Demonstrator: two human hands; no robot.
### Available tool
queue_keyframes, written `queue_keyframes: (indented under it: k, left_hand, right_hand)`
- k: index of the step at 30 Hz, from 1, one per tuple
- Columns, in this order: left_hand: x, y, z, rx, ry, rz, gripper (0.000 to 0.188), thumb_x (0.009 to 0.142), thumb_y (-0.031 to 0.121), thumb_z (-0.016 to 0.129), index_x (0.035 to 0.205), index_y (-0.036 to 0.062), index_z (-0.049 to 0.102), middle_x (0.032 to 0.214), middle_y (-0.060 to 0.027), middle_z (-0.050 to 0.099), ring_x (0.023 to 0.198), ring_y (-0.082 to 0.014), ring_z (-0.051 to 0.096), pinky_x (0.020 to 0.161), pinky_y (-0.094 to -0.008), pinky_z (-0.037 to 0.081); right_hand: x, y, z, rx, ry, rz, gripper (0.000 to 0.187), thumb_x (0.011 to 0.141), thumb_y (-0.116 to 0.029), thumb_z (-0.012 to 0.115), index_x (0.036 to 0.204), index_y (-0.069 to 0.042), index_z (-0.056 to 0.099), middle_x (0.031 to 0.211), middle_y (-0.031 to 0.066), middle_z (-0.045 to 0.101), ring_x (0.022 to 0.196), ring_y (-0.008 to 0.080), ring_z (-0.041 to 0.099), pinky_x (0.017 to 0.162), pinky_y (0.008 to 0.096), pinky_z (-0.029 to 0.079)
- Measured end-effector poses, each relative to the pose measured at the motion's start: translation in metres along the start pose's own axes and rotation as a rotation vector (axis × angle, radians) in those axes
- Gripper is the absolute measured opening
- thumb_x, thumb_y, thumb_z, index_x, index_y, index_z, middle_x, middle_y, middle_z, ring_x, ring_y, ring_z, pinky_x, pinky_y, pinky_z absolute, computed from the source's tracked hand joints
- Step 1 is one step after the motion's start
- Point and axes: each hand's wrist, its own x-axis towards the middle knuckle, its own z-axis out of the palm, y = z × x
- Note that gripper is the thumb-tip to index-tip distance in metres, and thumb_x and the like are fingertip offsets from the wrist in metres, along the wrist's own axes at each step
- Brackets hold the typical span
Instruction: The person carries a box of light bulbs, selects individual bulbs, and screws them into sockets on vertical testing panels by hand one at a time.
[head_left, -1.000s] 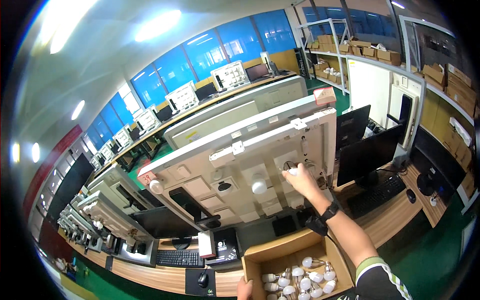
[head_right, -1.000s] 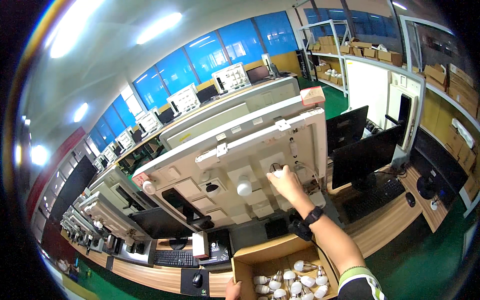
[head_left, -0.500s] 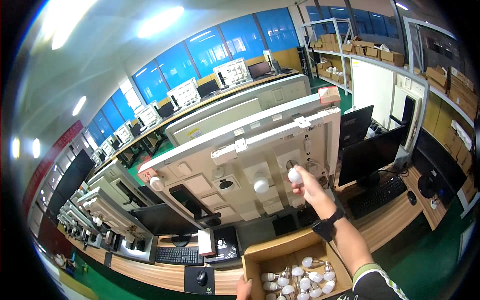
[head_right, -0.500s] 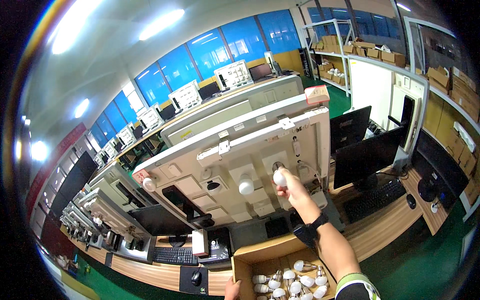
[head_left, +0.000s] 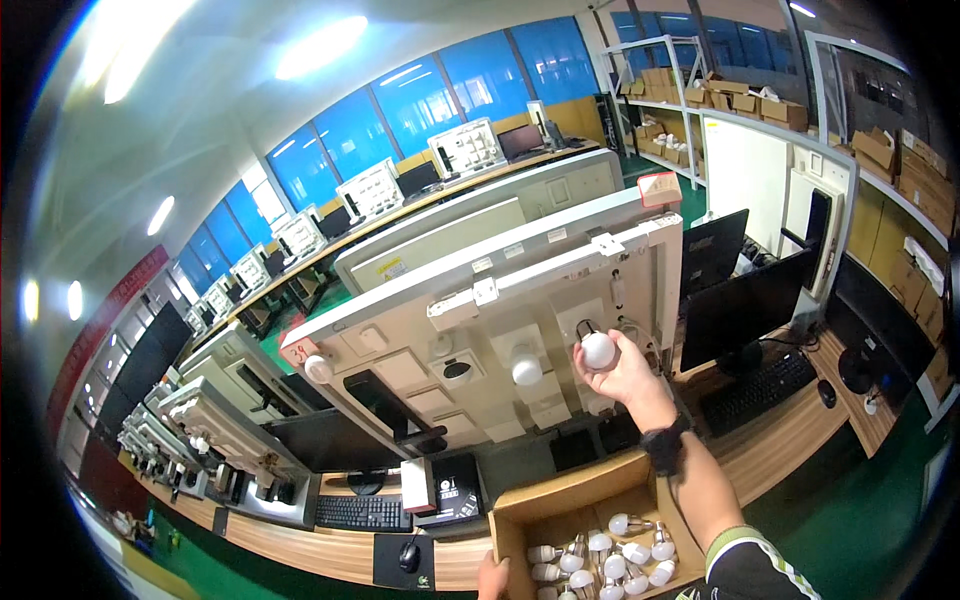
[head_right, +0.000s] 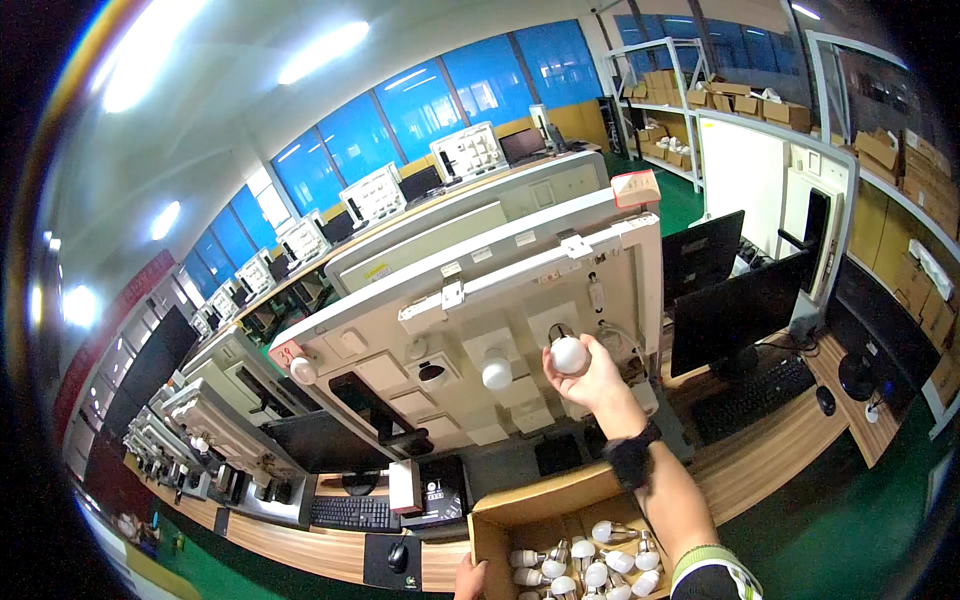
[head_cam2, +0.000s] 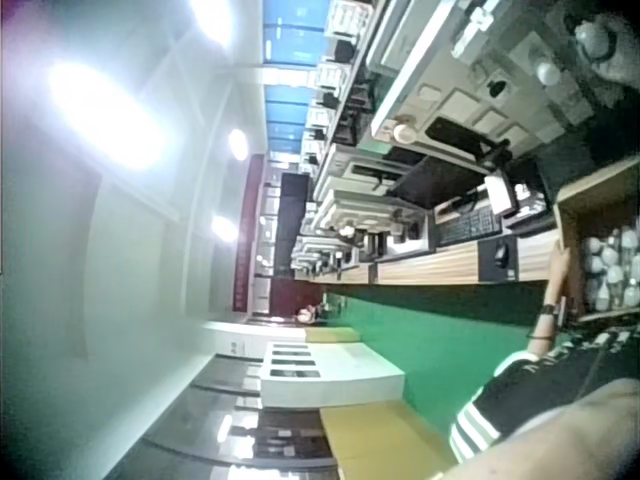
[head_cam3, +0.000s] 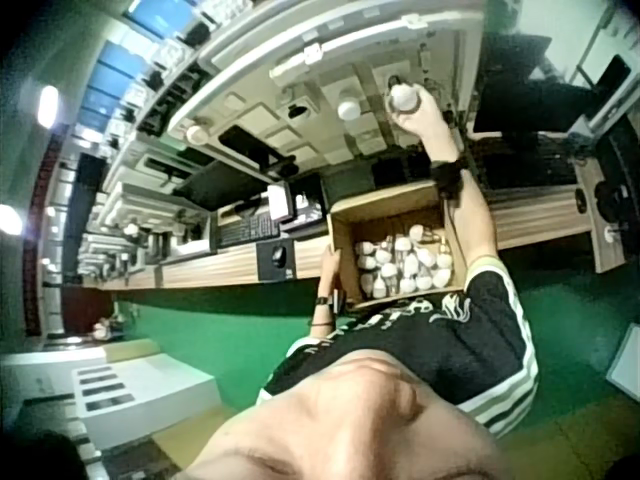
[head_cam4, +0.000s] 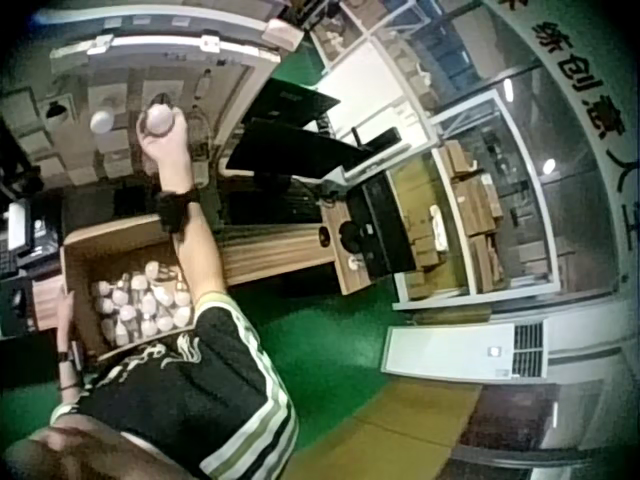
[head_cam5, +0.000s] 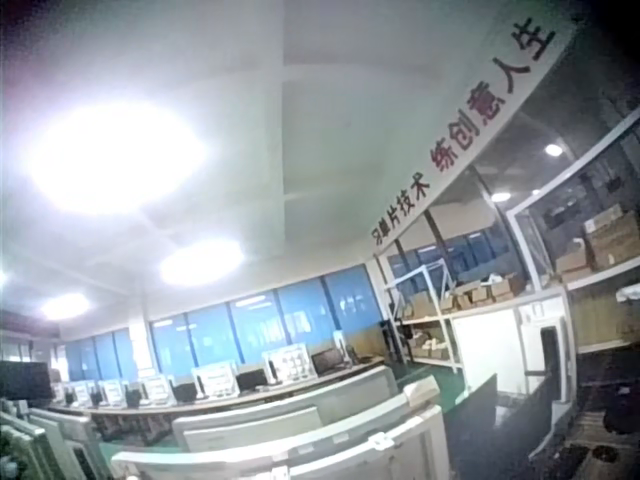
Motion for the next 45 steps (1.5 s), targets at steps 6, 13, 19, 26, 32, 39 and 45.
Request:
queue_keyframes:
  k: [6,13,19,26,32,39,45]
  left_hand:
    - [-0.006,0.045,-0.012,0.039,-0.084,0.013,0.051,0.084,0.031,0.062,0.123,-0.0024,0.054,0.109,-0.0285,0.064,0.102,-0.0418,0.061,0.087,-0.0445,0.049]
    - [-0.004,0.022,-0.008,0.055,-0.034,0.013,0.051,0.084,0.032,0.062,0.124,0.0002,0.054,0.111,-0.0273,0.063,0.102,-0.0412,0.061,0.087,-0.0446,0.049]
    - [-0.007,0.038,-0.009,0.087,-0.020,0.007,0.045,0.084,0.030,0.061,0.120,0.0021,0.058,0.107,-0.0262,0.065,0.101,-0.0415,0.062,0.086,-0.0452,0.049]
    - [-0.011,0.059,-0.018,0.032,-0.065,-0.101,0.041,0.082,0.026,0.063,0.116,0.0028,0.061,0.103,-0.0237,0.067,0.103,-0.0398,0.062,0.088,-0.0424,0.049]
    - [-0.007,0.041,-0.012,0.043,-0.045,-0.088,0.042,0.083,0.024,0.064,0.117,0.0013,0.059,0.103,-0.0250,0.067,0.103,-0.0406,0.062,0.088,-0.0428,0.049]
    - [-0.010,0.065,-0.022,0.081,-0.100,-0.045,0.042,0.083,0.022,0.064,0.118,0.0002,0.058,0.103,-0.0250,0.067,0.102,-0.0397,0.063,0.088,-0.0430,0.049]
    - [-0.008,0.044,-0.021,-0.011,-0.085,-0.082,0.043,0.083,0.024,0.063,0.119,0.0002,0.058,0.106,-0.0252,0.066,0.103,-0.0402,0.062,0.088,-0.0435,0.049]
  right_hand:
    - [0.002,-0.003,-0.003,-0.690,0.184,-0.331,0.046,0.090,-0.040,0.061,0.107,0.001,0.050,0.092,0.0157,0.061,0.076,0.0258,0.063,0.064,0.0353,0.055]
    - [-0.022,0.017,0.026,-1.883,0.501,-0.830,0.051,0.082,-0.036,0.071,0.108,0.002,0.048,0.100,0.0249,0.060,0.089,0.0413,0.063,0.074,0.0477,0.050]
    - [-0.016,0.020,0.014,-1.979,0.552,-0.984,0.055,0.078,-0.027,0.077,0.115,0.000,0.047,0.107,0.0227,0.052,0.098,0.0425,0.056,0.081,0.0497,0.048]
    - [-0.013,0.028,0.013,-1.987,0.589,-1.082,0.058,0.079,-0.024,0.076,0.121,0.000,0.044,0.110,0.0221,0.051,0.101,0.0394,0.054,0.083,0.0480,0.049]
    - [-0.012,0.005,0.008,-0.434,0.042,-0.306,0.039,0.094,-0.031,0.058,0.115,-0.001,0.047,0.101,0.0168,0.059,0.084,0.0279,0.065,0.064,0.0364,0.059]
    - [-0.002,-0.011,-0.005,-0.942,0.155,-0.337,0.038,0.096,-0.039,0.055,0.106,-0.002,0.051,0.094,0.0129,0.062,0.081,0.0253,0.067,0.067,0.0338,0.057]
    - [-0.028,0.025,0.031,-2.035,0.435,-0.886,0.061,0.079,-0.023,0.073,0.126,-0.002,0.041,0.111,0.0291,0.048,0.100,0.0461,0.055,0.084,0.0517,0.049]
